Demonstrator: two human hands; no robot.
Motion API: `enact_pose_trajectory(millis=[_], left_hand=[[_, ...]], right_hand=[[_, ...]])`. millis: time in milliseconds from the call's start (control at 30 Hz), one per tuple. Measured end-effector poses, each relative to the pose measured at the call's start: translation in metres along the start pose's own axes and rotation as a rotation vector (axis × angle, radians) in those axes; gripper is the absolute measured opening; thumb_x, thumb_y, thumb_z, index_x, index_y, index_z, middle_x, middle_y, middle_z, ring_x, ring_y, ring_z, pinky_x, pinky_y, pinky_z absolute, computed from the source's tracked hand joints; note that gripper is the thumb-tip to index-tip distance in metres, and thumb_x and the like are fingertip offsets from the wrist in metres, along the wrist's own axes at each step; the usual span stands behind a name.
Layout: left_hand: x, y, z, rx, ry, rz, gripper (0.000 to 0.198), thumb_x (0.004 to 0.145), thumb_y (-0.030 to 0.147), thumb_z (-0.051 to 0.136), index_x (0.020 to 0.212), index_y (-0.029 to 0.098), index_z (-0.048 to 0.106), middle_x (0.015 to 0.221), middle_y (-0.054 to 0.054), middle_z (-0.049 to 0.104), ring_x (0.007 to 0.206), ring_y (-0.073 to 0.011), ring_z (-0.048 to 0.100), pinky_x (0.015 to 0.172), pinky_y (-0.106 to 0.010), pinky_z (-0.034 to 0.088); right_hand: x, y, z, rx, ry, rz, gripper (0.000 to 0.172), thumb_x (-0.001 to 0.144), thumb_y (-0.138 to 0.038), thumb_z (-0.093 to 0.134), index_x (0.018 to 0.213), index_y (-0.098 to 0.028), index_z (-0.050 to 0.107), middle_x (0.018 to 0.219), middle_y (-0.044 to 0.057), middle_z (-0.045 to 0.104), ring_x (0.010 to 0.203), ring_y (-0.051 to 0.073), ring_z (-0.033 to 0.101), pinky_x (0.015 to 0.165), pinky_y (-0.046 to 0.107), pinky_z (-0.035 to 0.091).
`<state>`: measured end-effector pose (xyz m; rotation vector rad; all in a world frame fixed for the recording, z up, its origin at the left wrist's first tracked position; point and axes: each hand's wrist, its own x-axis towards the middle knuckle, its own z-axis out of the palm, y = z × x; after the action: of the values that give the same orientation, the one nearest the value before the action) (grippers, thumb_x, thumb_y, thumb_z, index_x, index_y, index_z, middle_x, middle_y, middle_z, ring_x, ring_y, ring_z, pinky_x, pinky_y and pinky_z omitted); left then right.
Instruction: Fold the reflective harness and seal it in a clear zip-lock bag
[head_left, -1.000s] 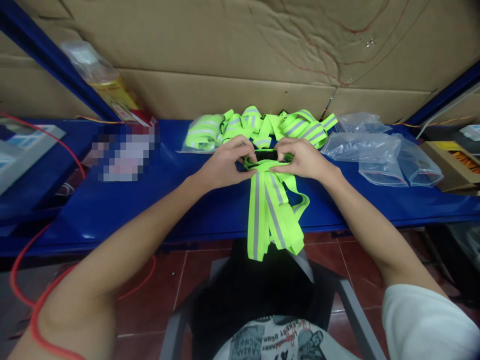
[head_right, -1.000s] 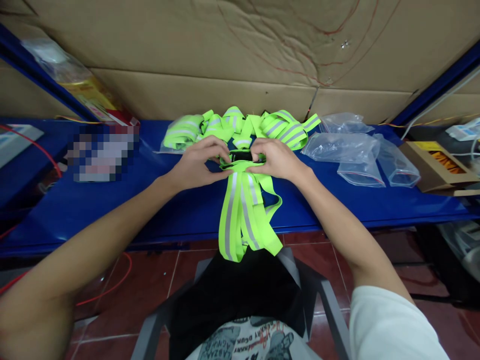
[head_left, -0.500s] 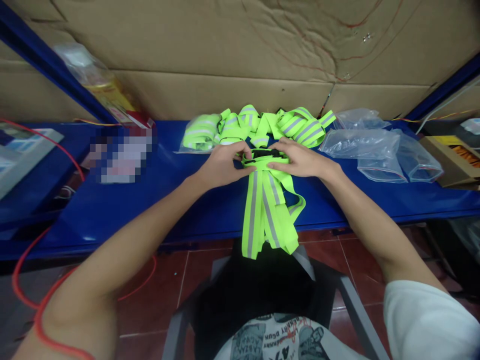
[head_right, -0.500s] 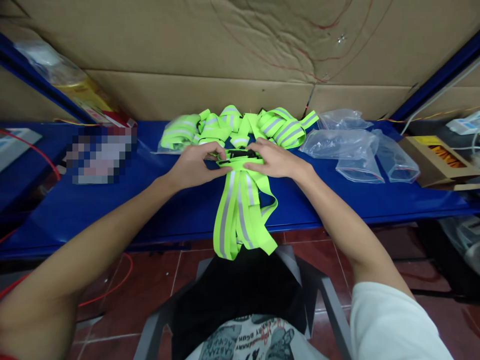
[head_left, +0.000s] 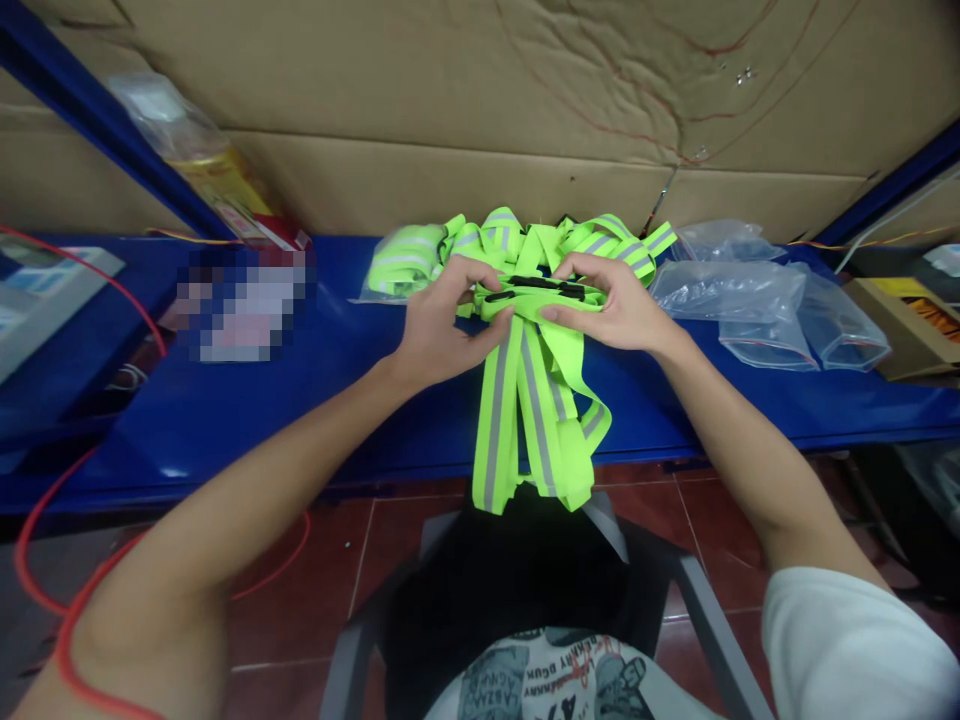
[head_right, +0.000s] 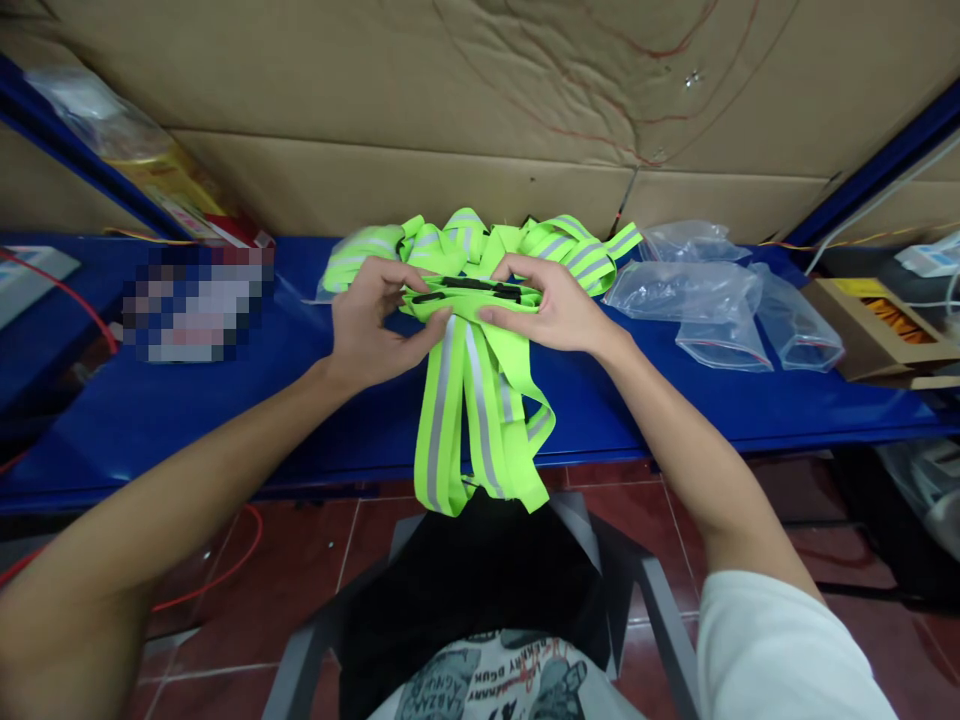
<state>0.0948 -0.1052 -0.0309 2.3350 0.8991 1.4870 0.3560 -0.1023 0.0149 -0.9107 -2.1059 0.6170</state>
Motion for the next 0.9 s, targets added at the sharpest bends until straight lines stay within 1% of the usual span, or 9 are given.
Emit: enact_pose_trajectory(millis=[133, 200, 300, 400, 533, 633, 767, 833, 900], left_hand=[[-0.002, 0.008, 0.005, -0.058, 0.047, -0.057, 0.041, 0.104, 0.061, 0.068, 0.124, 0.03, 0.052, 0.117, -0.006, 0.067, 0.106, -0.0224, 0.075, 0.077, -0.034, 0.063], [-0.001, 0.011, 0.007, -0.098, 0.065, -0.079, 0.047, 0.105, 0.068, 0.063, 0.127, 0.03, 0.049, 0.116, -0.007, 0.065, 0.109, -0.0241, 0.075, 0.078, -0.035, 0.063], [0.004, 0.01, 0.009, -0.181, 0.025, -0.133, 0.052, 0.104, 0.073, 0.062, 0.129, 0.03, 0.048, 0.115, -0.007, 0.067, 0.106, -0.0242, 0.075, 0.078, -0.035, 0.064], [0.008, 0.004, 0.007, -0.298, -0.036, -0.156, 0.054, 0.101, 0.074, 0.066, 0.125, 0.03, 0.048, 0.106, -0.005, 0.068, 0.091, -0.021, 0.075, 0.073, -0.034, 0.063], [0.006, 0.004, 0.0, -0.449, -0.098, -0.188, 0.054, 0.097, 0.075, 0.07, 0.114, 0.029, 0.05, 0.097, -0.001, 0.066, 0.074, -0.0163, 0.069, 0.062, -0.031, 0.059], [0.004, 0.003, -0.001, -0.48, -0.12, -0.239, 0.052, 0.096, 0.071, 0.074, 0.11, 0.028, 0.049, 0.097, -0.001, 0.067, 0.072, -0.0152, 0.068, 0.058, -0.03, 0.059], [0.004, -0.017, 0.007, -0.419, -0.084, -0.305, 0.044, 0.095, 0.052, 0.081, 0.112, 0.028, 0.049, 0.099, -0.001, 0.072, 0.071, -0.0138, 0.069, 0.052, -0.025, 0.056], [0.004, -0.029, 0.012, -0.436, -0.078, -0.364, 0.044, 0.091, 0.044, 0.086, 0.111, 0.027, 0.05, 0.102, -0.002, 0.075, 0.067, -0.012, 0.068, 0.049, -0.023, 0.054], [0.003, -0.039, 0.015, -0.461, -0.098, -0.415, 0.045, 0.087, 0.038, 0.089, 0.11, 0.026, 0.053, 0.102, -0.002, 0.077, 0.063, -0.0108, 0.067, 0.047, -0.022, 0.055]], right_hand=[[-0.001, -0.002, 0.0, 0.128, -0.023, 0.056, 0.053, 0.084, -0.069, 0.083, 0.103, -0.022, 0.07, 0.103, 0.004, 0.069, 0.098, 0.022, 0.062, 0.087, 0.036, 0.05], [-0.003, 0.002, 0.001, 0.238, -0.05, 0.119, 0.057, 0.082, -0.07, 0.084, 0.112, -0.024, 0.072, 0.106, 0.003, 0.07, 0.101, 0.024, 0.066, 0.087, 0.037, 0.054], [-0.006, 0.006, 0.001, 0.412, -0.117, 0.325, 0.062, 0.085, -0.065, 0.084, 0.133, -0.029, 0.07, 0.102, 0.003, 0.07, 0.084, 0.021, 0.068, 0.072, 0.035, 0.058], [-0.01, 0.001, -0.002, 0.619, -0.235, 0.479, 0.064, 0.086, -0.053, 0.086, 0.142, -0.029, 0.065, 0.098, 0.002, 0.072, 0.067, 0.015, 0.064, 0.058, 0.029, 0.057], [-0.017, -0.01, -0.007, 0.858, -0.385, 0.472, 0.073, 0.082, -0.042, 0.088, 0.147, -0.024, 0.059, 0.11, 0.005, 0.075, 0.084, 0.02, 0.076, 0.069, 0.031, 0.066], [-0.017, -0.01, -0.008, 0.801, -0.407, 0.45, 0.072, 0.084, -0.045, 0.088, 0.147, -0.025, 0.061, 0.111, 0.006, 0.076, 0.084, 0.021, 0.076, 0.068, 0.032, 0.067], [-0.007, 0.01, -0.008, 0.457, -0.266, 0.397, 0.055, 0.087, -0.047, 0.088, 0.134, -0.025, 0.069, 0.114, 0.006, 0.076, 0.088, 0.02, 0.073, 0.064, 0.028, 0.065], [-0.003, 0.027, -0.006, 0.359, -0.247, 0.38, 0.053, 0.087, -0.049, 0.088, 0.129, -0.023, 0.07, 0.102, 0.004, 0.075, 0.083, 0.019, 0.071, 0.064, 0.03, 0.065], [0.0, 0.04, -0.005, 0.322, -0.279, 0.338, 0.053, 0.085, -0.052, 0.089, 0.125, -0.022, 0.07, 0.086, 0.0, 0.073, 0.073, 0.017, 0.066, 0.061, 0.03, 0.062]])
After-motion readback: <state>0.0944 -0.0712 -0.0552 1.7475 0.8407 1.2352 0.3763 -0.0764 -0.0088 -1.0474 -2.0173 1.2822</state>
